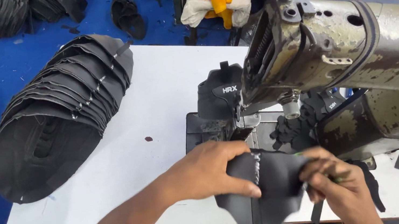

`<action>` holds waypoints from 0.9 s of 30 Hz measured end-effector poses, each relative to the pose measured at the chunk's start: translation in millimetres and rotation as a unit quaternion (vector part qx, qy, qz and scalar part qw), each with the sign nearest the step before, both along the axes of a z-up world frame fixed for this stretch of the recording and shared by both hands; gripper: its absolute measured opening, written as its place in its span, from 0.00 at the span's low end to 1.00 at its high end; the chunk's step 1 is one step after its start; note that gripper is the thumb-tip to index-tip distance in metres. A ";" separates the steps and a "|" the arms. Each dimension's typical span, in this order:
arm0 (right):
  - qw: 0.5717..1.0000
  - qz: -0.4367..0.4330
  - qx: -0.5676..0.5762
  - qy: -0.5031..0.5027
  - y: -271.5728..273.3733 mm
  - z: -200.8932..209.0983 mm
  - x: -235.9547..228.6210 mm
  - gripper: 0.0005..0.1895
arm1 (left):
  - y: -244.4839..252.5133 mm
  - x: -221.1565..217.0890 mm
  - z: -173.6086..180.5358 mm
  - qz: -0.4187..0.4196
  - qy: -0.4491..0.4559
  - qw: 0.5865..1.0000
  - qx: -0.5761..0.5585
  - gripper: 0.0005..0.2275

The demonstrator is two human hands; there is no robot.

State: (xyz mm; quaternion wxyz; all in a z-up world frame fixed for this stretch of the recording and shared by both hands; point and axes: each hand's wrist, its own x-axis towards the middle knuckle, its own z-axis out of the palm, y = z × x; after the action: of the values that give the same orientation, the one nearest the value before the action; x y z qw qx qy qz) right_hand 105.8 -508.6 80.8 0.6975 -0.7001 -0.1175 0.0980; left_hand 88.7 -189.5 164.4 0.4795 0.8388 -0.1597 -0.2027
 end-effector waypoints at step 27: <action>0.945 -0.066 -0.291 0.132 76.6 44.6 -45.7 0.27 | -13.6 -18.0 -29.3 0.060 -0.084 0.989 -0.107 0.08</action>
State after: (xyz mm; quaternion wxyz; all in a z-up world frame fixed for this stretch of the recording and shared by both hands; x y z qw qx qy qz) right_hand 60.1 -432.1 125.5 0.4779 -0.8593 0.0557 0.1733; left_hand 70.8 -203.2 135.0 0.5622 0.8051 -0.1695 -0.0838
